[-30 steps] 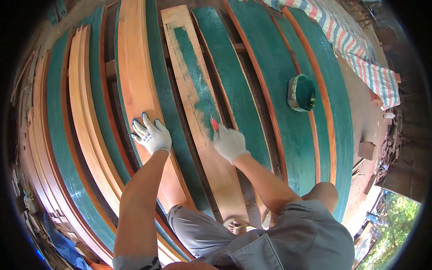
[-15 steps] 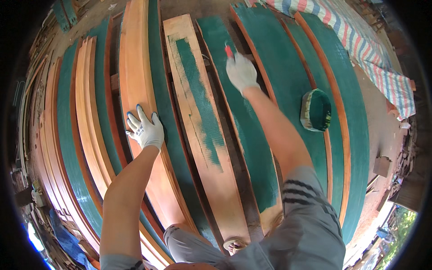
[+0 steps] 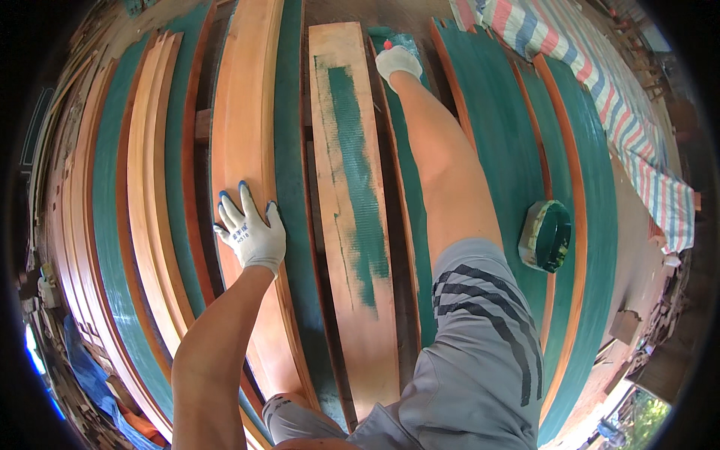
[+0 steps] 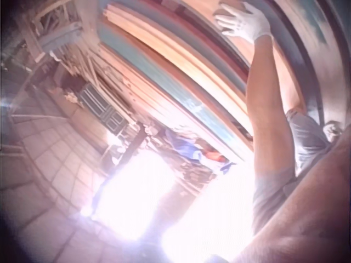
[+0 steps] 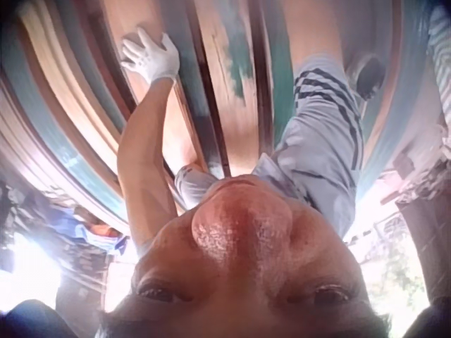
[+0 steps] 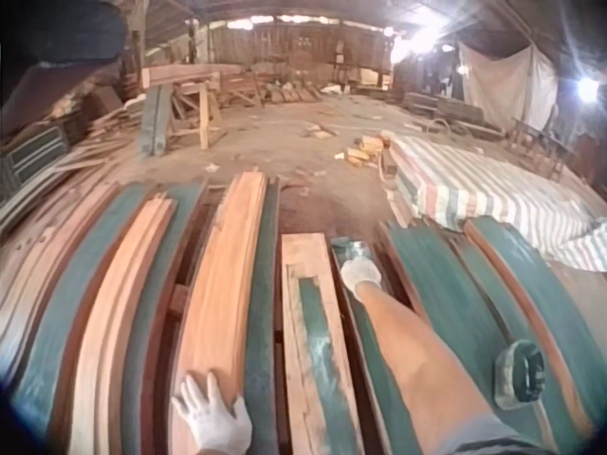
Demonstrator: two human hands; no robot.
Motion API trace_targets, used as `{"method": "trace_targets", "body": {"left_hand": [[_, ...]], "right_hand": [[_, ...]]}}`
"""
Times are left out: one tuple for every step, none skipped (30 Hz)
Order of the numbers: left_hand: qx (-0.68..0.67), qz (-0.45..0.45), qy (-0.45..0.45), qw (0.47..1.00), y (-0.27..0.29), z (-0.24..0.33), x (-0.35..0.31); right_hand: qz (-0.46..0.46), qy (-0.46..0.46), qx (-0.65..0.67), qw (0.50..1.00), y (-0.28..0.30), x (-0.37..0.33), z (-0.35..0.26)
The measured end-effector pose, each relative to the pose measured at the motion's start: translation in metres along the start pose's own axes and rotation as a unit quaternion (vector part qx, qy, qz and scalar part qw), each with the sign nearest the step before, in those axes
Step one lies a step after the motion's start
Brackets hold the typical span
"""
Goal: The person paints wooden planks with green paint using a small roller. They dip the roller into a paint container and apply paint along the length of each plank, moving from one plank to the next.
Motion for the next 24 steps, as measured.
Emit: {"method": "trace_targets", "body": {"left_hand": [[0.002,0.000,-0.001,1.000,0.000,-0.002,0.001],[0.000,0.001,-0.001,1.000,0.001,-0.001,0.000],[-0.002,0.002,-0.001,1.000,0.001,0.001,0.001],[-0.005,0.003,-0.002,1.000,0.001,0.003,0.001],[-0.003,0.003,-0.002,1.000,0.000,0.003,0.000],[-0.004,0.003,-0.002,1.000,-0.001,0.003,0.001],[-0.005,0.004,-0.002,1.000,-0.002,0.003,0.000],[0.001,0.000,0.000,1.000,-0.002,0.000,0.000],[0.005,-0.004,0.003,1.000,-0.001,-0.003,-0.001],[0.009,-0.005,0.006,1.000,0.000,-0.004,0.000],[0.006,-0.001,0.003,1.000,0.000,-0.001,0.001],[0.007,0.000,0.001,1.000,-0.002,-0.001,0.000],[0.009,0.002,-0.001,1.000,-0.002,-0.003,-0.001],[0.008,0.005,-0.003,1.000,-0.002,-0.001,-0.001],[0.009,0.009,-0.005,1.000,-0.001,-0.001,-0.001],[0.010,0.014,-0.006,1.000,-0.002,-0.001,0.000],[0.009,0.014,-0.006,1.000,-0.002,-0.001,0.000],[0.007,0.014,-0.006,1.000,-0.002,0.000,0.000],[0.005,0.014,-0.007,1.000,-0.003,0.001,0.000],[0.002,0.016,-0.011,1.000,-0.006,0.003,0.000],[0.002,0.019,-0.013,1.000,-0.006,0.002,0.000],[0.000,0.021,-0.016,1.000,-0.006,0.003,0.000],[0.007,0.021,-0.015,1.000,-0.007,-0.001,0.000],[0.012,0.022,-0.016,1.000,-0.006,-0.003,0.000]], "right_hand": [[-0.008,-0.008,0.003,1.000,0.001,0.000,-0.004],[-0.022,0.004,-0.012,1.000,0.005,0.004,-0.003],[-0.028,0.008,-0.019,0.999,0.009,0.005,0.002],[-0.033,0.011,-0.025,0.999,0.015,0.009,0.006],[-0.040,0.011,-0.033,0.999,0.020,0.005,0.013],[-0.021,0.038,-0.018,0.999,0.021,-0.002,0.022],[-0.034,0.057,-0.029,0.997,0.021,-0.014,0.038],[-0.049,0.080,-0.038,0.995,0.026,-0.039,0.045],[-0.059,0.081,-0.044,0.994,0.034,-0.063,0.055],[-0.070,0.087,-0.046,0.993,0.047,-0.083,0.064],[-0.065,0.088,-0.051,0.993,0.060,-0.092,0.072],[-0.065,0.089,-0.053,0.993,0.064,-0.100,0.080],[-0.066,0.090,-0.054,0.992,0.065,-0.103,0.081],[-0.046,0.090,-0.043,0.994,0.065,-0.097,0.079],[-0.027,0.092,-0.028,0.995,0.058,-0.083,0.069],[-0.007,0.093,-0.014,0.996,0.049,-0.063,0.057],[0.011,0.095,0.002,0.995,0.039,-0.044,0.046],[0.001,0.090,-0.002,0.996,0.028,-0.023,0.036],[-0.009,0.084,-0.007,0.996,0.017,-0.005,0.028],[0.009,0.068,0.002,0.998,0.010,0.009,0.025],[0.026,0.052,0.014,0.998,0.005,0.017,0.018],[0.044,0.036,0.024,0.998,0.002,0.022,0.017],[0.027,0.037,0.018,0.999,-0.005,0.018,0.010],[0.013,0.038,0.010,0.999,-0.002,0.014,0.005]]}}
Point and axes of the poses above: each hand's wrist, its own x-axis towards the middle knuckle, its own y-axis out of the back of the hand, z = x × y, the point moved 4 cm from there along x, towards the middle knuckle, and after that the axes turned 10 degrees about z, right-handed, at the moved point
